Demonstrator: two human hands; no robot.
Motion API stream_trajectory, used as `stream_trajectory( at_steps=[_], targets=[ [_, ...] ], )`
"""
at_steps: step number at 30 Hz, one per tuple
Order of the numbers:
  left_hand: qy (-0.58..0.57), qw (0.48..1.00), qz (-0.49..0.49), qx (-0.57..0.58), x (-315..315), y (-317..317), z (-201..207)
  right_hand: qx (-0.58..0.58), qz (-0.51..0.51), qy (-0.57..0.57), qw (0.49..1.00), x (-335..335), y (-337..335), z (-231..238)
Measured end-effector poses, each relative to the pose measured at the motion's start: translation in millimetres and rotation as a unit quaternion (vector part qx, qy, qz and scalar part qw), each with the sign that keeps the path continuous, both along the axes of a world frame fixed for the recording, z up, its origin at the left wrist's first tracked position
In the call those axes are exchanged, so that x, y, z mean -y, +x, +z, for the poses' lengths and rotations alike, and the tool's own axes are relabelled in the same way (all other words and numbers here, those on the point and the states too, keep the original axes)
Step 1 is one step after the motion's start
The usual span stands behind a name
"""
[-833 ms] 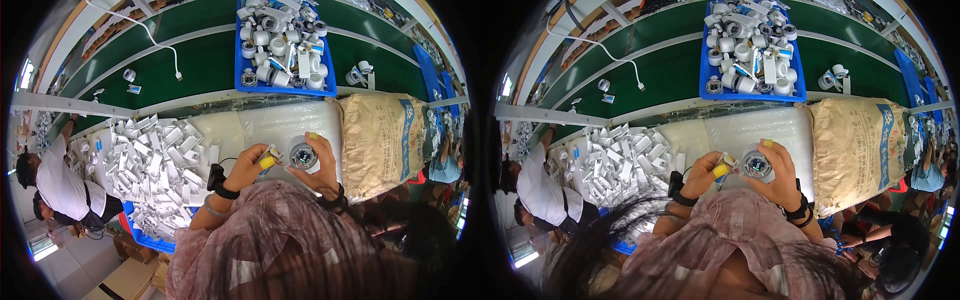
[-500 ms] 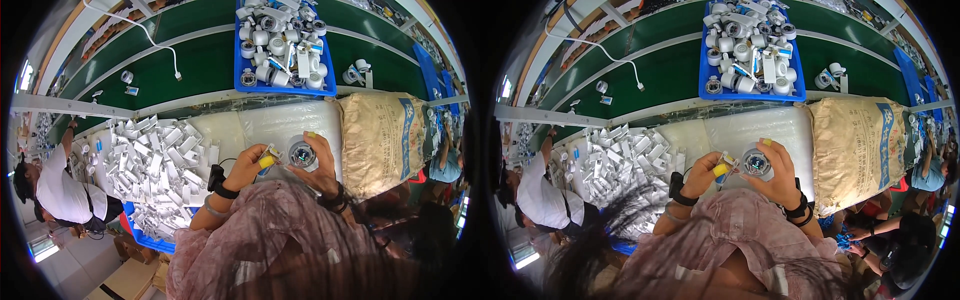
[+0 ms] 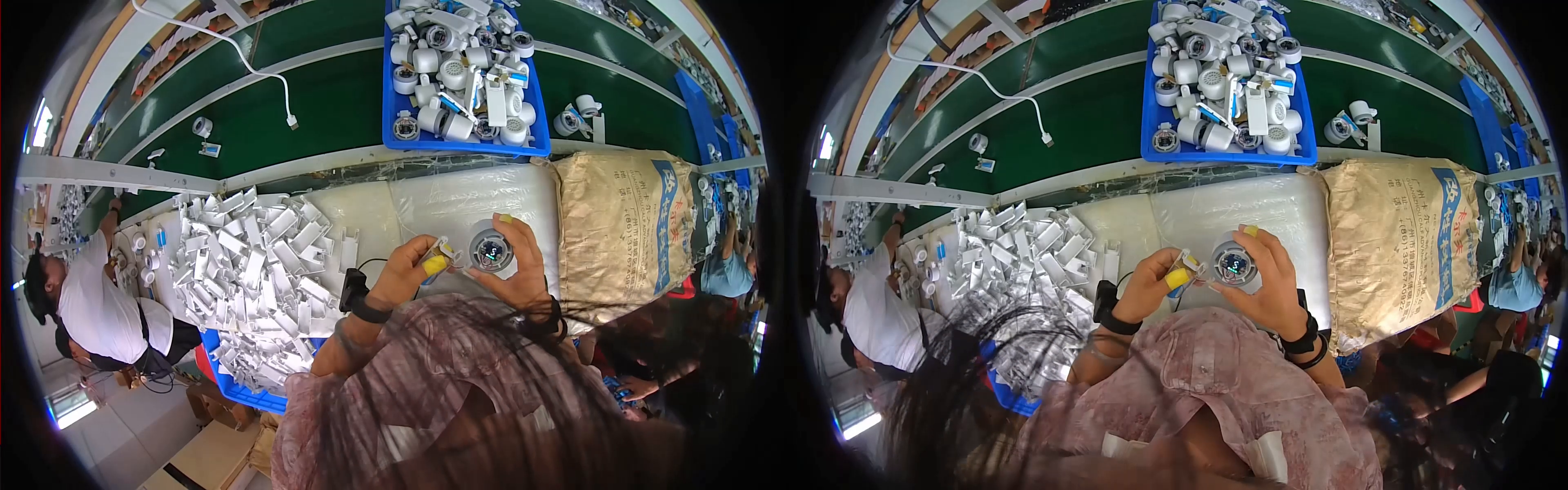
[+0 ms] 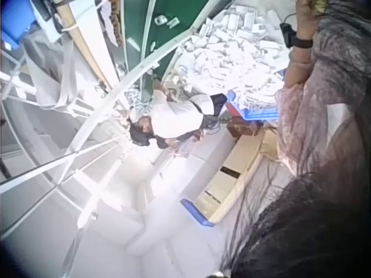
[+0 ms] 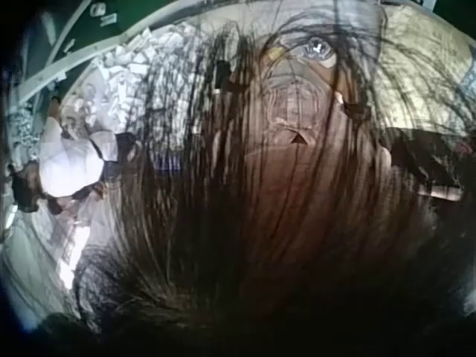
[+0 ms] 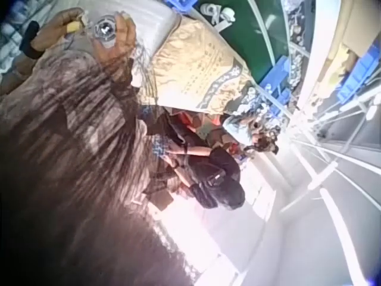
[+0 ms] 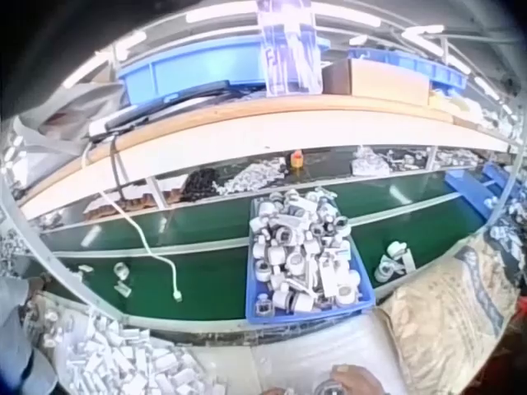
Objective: The person picks up a white plastic housing and a circuit board, fits the board into the housing, and presses a white plastic cover onto the assembly. They then place the completed unit onto a green conveyor belt.
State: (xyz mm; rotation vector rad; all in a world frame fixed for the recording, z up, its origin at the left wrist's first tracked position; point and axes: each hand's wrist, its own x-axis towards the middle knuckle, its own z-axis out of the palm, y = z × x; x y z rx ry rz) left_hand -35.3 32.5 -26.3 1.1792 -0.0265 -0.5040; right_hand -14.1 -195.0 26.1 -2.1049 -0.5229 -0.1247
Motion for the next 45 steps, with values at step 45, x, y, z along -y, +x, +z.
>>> stream_trajectory(
  at_steps=[45],
  targets=[
    [0.155,0.979,0.086,-0.104,-39,28,-86,-0.022,-0.294,-0.305,0.905,159,293,-151]
  ],
)
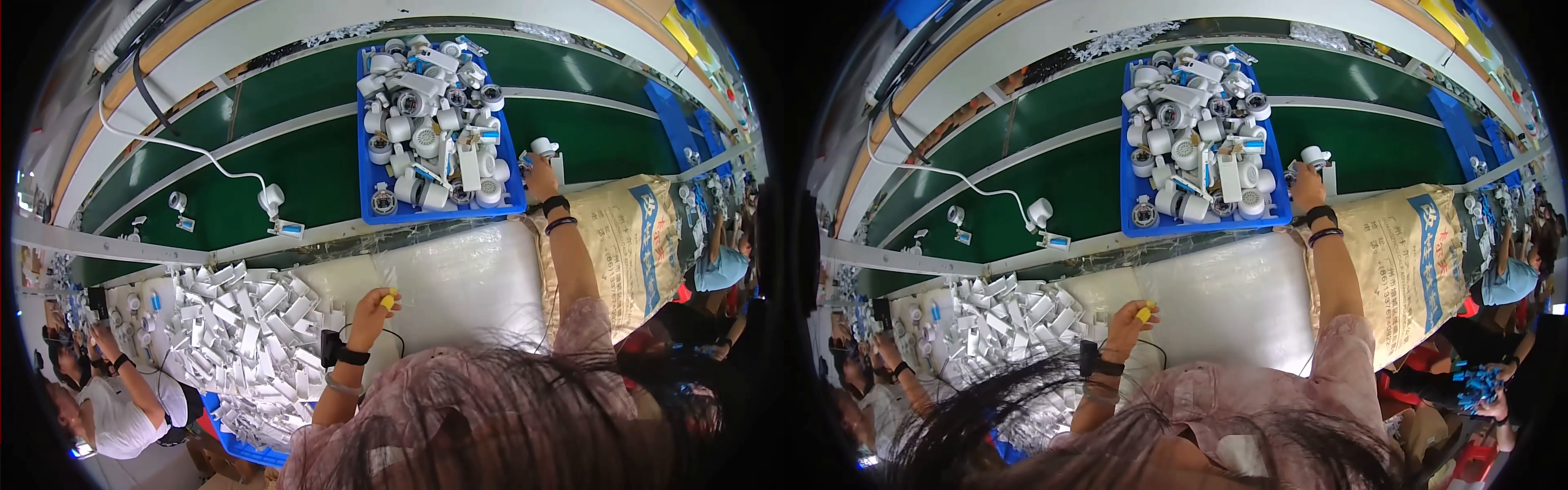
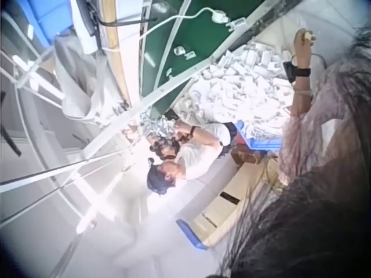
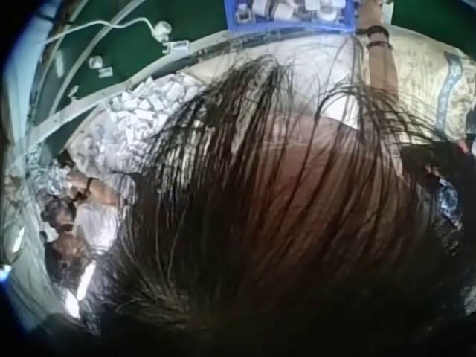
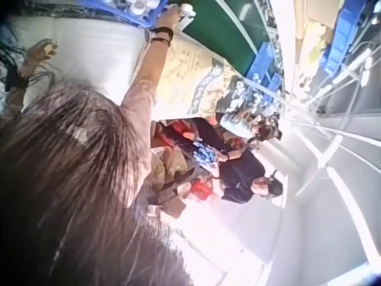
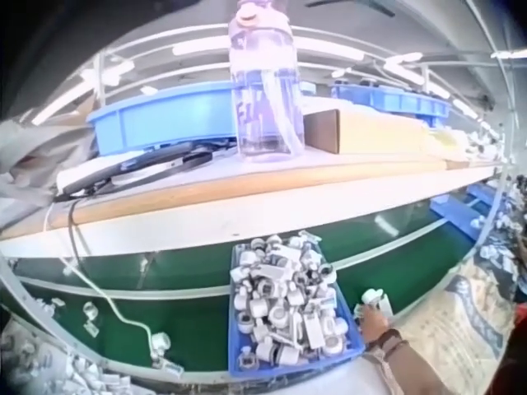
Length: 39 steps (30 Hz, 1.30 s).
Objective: The person picks up a white plastic housing and a circuit board, fits the board into the housing, and presses a white plastic cover onto the assembly. They then place the completed unit onto a green conveyor belt.
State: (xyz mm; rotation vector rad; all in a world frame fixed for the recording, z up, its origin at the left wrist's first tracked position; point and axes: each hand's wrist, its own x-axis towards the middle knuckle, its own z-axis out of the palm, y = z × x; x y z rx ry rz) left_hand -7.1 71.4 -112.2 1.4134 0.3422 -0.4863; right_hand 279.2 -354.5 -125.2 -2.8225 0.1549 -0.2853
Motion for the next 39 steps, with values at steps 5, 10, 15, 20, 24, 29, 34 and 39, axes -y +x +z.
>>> stream_trajectory(
  at_steps=[5,10,15,20,24,29,34,39],
  targets=[
    [0.003,1.000,0.009,0.000,7,-8,6,-0.246,0.011,0.038,0.968,-42,22,10],
    [-0.010,0.999,-0.046,0.005,34,9,2,-0.156,-0.122,0.141,0.970,30,50,-68],
    [0.003,0.998,-0.062,-0.013,35,-1,1,-0.010,-0.132,0.560,0.818,14,36,-47],
    [-0.003,0.997,-0.081,0.000,41,0,2,0.121,-0.082,0.597,0.789,33,23,-12],
    [0.000,0.997,-0.070,0.034,35,-4,4,0.116,0.000,0.690,0.715,1,-12,49],
    [0.033,0.988,-0.047,0.146,38,-2,8,-0.106,0.173,0.707,0.677,-66,-103,117],
    [0.325,0.848,0.027,0.418,62,23,51,-0.269,0.283,0.683,0.617,-110,-170,123],
    [0.171,0.929,-0.128,0.303,52,18,41,-0.380,0.325,0.633,0.590,-149,-214,129]
  ],
)
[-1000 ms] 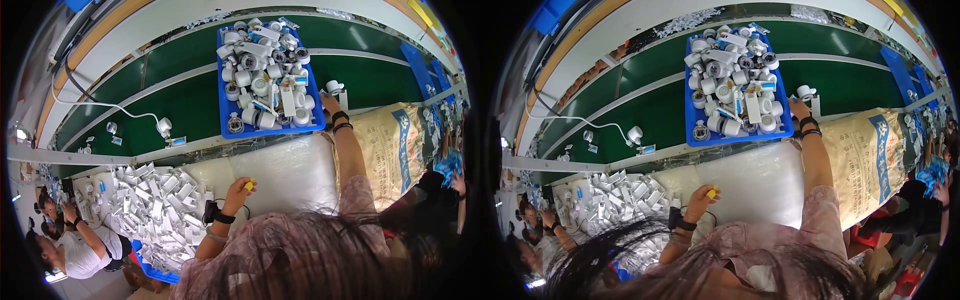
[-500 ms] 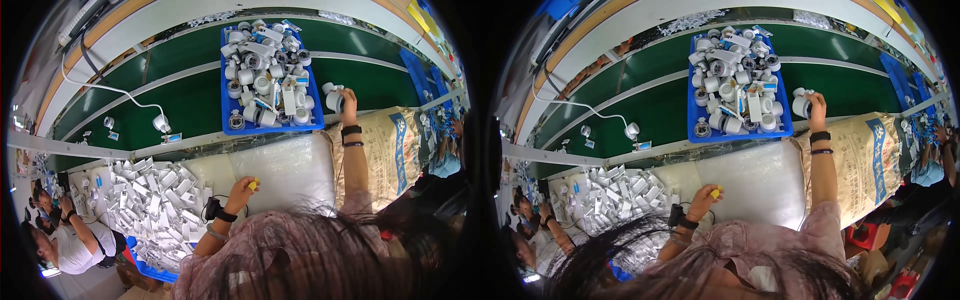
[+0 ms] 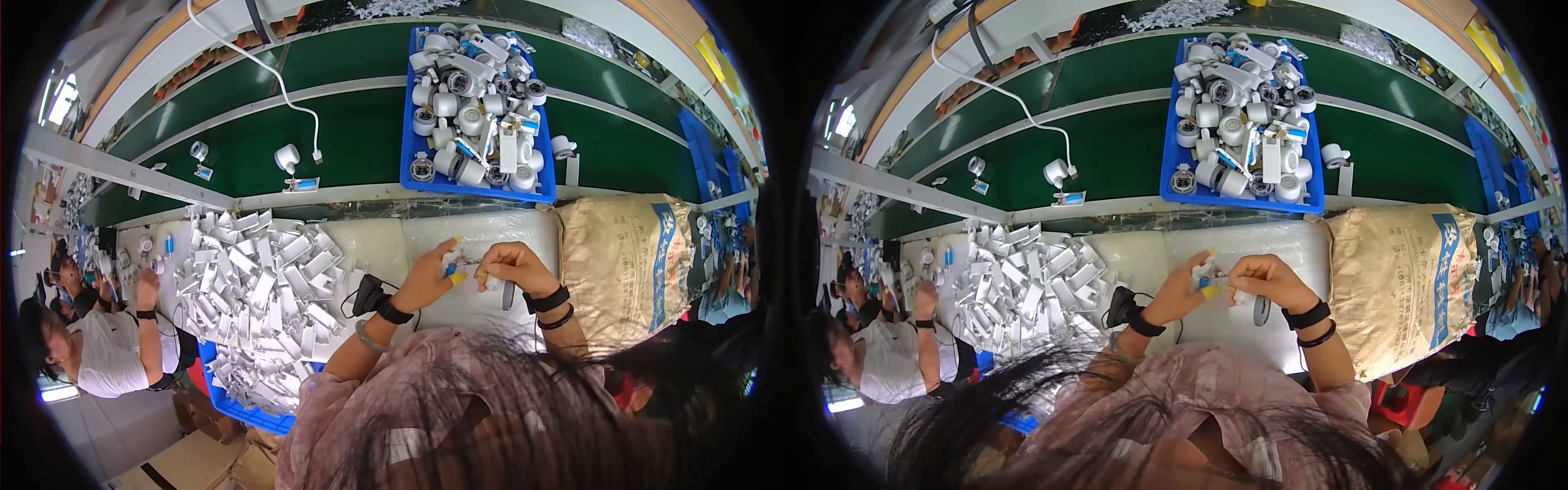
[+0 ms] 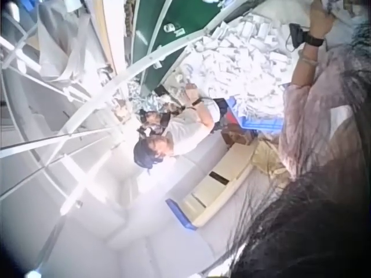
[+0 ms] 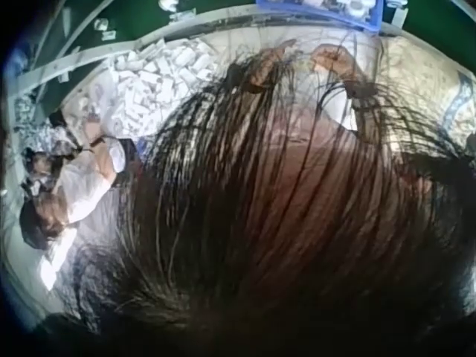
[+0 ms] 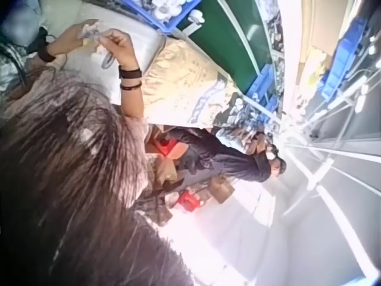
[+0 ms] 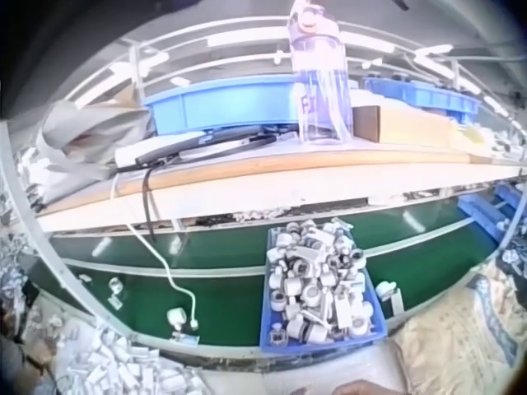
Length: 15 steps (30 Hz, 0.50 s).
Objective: The person picks up a white plastic housing and a circuit board, fits the board into the housing, and presses a white plastic cover onto the assembly. They then place the completed unit onto a green conveyor belt.
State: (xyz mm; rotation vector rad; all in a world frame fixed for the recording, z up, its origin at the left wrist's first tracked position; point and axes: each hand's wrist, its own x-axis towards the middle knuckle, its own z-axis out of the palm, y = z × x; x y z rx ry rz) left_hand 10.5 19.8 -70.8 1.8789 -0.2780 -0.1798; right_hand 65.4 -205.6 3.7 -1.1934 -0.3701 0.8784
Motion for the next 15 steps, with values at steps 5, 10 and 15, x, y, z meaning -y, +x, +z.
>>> stream_trajectory(
  at_steps=[5,10,15],
  targets=[
    [-0.171,0.970,0.006,-0.173,-8,-21,-3,-0.027,0.010,-0.050,0.998,-7,-12,-2],
    [-0.224,0.937,0.031,-0.267,-8,-26,35,0.182,0.052,-0.300,0.935,-7,-31,-9],
    [-0.278,0.924,0.014,-0.263,-4,-28,40,0.542,-0.151,-0.316,0.764,-18,-47,-19]
  ],
)
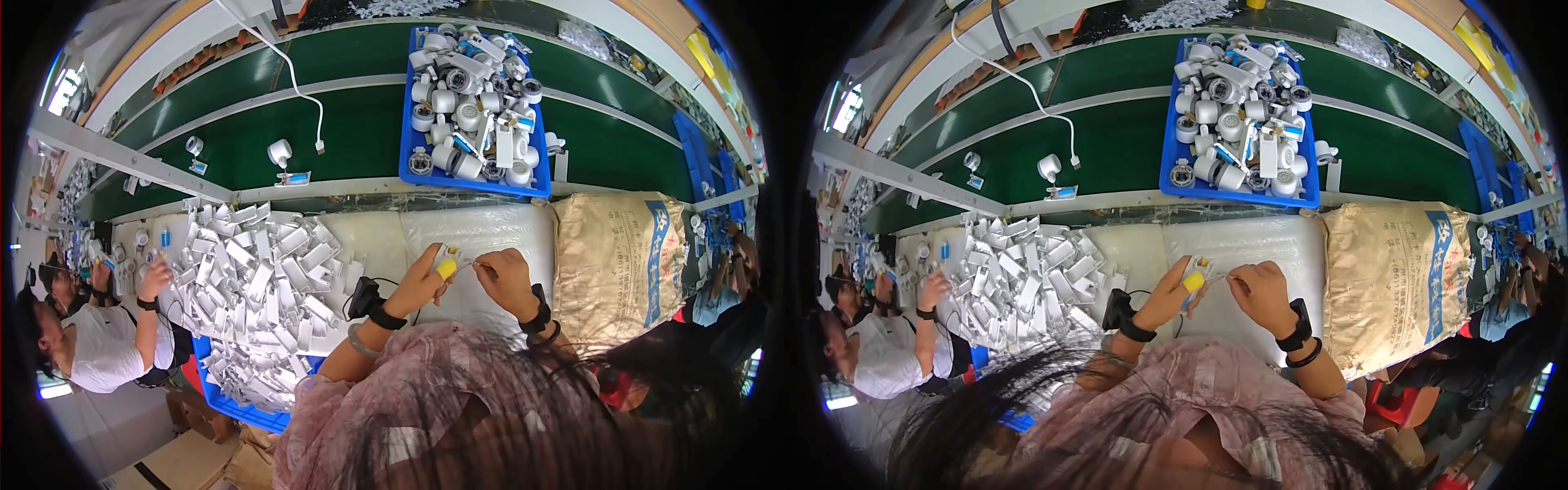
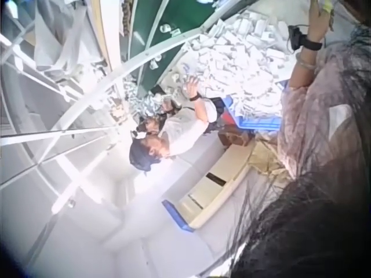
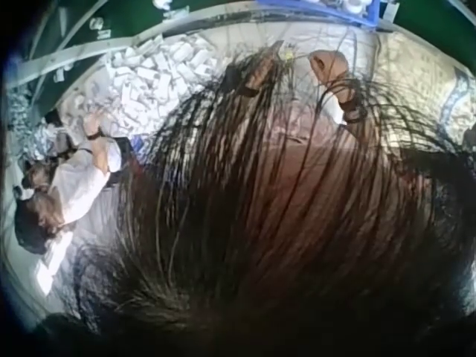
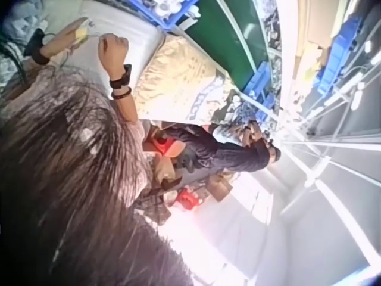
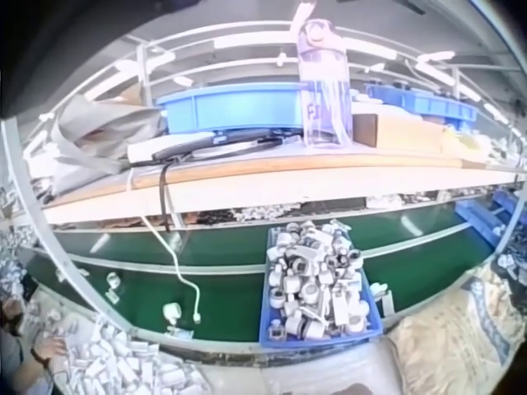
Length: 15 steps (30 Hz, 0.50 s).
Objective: The person picks up a white plastic housing and a circuit board, fits the board into the housing, and presses a white plastic cover onto the assembly. They then place the completed unit onto a green conveyor belt.
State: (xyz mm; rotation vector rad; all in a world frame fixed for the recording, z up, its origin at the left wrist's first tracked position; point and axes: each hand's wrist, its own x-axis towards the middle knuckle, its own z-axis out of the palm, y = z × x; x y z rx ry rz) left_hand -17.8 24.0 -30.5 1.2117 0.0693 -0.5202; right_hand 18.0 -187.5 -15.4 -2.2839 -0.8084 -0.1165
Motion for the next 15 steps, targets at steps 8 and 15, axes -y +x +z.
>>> stream_trajectory(
  at_steps=[8,15],
  targets=[
    [0.041,0.999,-0.003,-0.012,13,2,16,-0.286,-0.183,0.275,0.900,-7,-29,0],
    [0.073,0.996,0.009,0.055,14,-3,14,-0.154,-0.105,0.261,0.947,-12,-35,10]
  ],
)
